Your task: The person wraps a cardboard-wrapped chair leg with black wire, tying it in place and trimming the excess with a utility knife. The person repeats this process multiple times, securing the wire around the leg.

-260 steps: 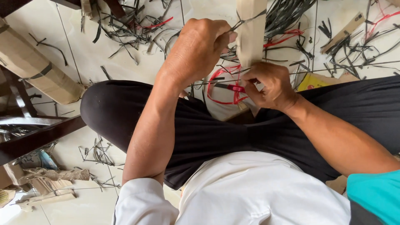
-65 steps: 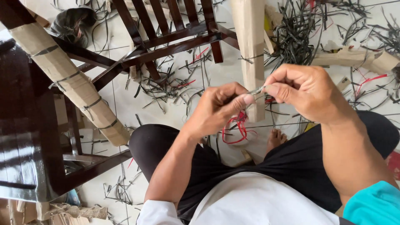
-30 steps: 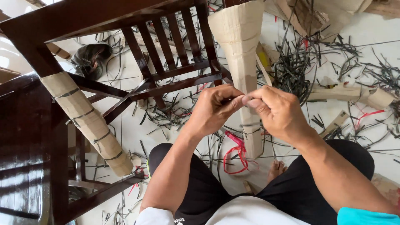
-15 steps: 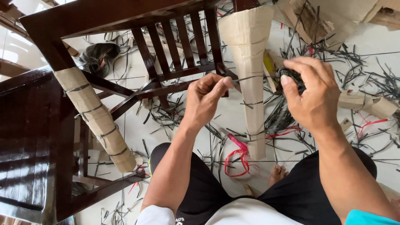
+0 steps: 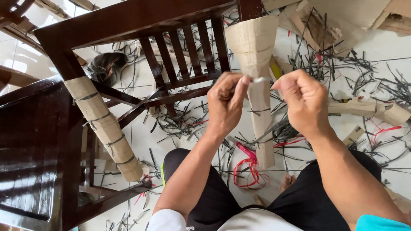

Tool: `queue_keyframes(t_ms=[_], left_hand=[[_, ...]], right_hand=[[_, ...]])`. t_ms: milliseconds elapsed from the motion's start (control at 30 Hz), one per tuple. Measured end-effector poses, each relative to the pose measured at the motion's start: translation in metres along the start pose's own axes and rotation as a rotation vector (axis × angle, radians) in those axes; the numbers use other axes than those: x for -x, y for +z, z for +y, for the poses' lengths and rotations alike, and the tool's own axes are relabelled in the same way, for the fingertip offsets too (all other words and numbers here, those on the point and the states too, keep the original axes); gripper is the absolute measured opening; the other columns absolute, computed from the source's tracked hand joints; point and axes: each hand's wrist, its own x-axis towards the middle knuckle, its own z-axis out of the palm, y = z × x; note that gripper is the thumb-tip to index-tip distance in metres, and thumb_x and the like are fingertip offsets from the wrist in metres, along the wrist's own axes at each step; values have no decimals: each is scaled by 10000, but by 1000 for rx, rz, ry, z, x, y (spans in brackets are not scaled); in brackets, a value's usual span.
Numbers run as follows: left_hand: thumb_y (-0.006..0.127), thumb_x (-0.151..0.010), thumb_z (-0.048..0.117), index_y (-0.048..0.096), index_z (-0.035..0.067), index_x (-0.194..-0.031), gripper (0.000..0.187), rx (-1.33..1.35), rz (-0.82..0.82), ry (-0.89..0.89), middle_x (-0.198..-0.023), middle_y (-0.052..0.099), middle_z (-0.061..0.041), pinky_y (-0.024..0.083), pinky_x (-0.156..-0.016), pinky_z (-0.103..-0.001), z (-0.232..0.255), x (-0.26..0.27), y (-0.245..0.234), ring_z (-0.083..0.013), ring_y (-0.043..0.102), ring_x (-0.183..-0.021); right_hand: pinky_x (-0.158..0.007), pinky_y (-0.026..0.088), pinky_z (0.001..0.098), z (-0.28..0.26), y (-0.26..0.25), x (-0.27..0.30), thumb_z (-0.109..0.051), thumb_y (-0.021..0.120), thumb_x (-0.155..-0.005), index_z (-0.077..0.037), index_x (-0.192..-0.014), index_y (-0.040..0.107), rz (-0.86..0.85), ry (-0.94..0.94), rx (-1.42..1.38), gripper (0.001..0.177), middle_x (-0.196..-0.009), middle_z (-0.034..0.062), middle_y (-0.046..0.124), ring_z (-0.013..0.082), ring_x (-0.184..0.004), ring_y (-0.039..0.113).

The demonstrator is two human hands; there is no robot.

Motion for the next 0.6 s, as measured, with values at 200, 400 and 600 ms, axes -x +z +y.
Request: queue_keyframes(t_ms=[200,400,600], left_hand=[[525,-990,548,265,86,-1604,811,-350,146,-12,-1678,317,-231,373,-1250,-576,-21,-19,29,-358,309,-1582],[662,-962,169,418,-72,-1512,648,-243,196,6,-1436,505,-391,521,-1055,-603,-32,-25,36,-572,533,-1300],[614,-1047,316,599,0,-1402,476,-99,303,-52,-1360,644,-271,562,-1038,-479,-40,-35,36,-418,612,-1292]], right_hand=[[-493,517,302,5,19,-34,-105,364,-1180,98,-1167,538,162,-263,72,268,-1315,330,659,225,-671,653],[-717,512,474,34,35,-42,-158,430,-1192,29,-1006,554,196,-144,80,291,-1129,274,719,411,-847,689],[-704,493,410,39,36,-43,-189,454,-1202,-41,-998,615,217,-130,81,299,-1035,209,729,291,-836,667]])
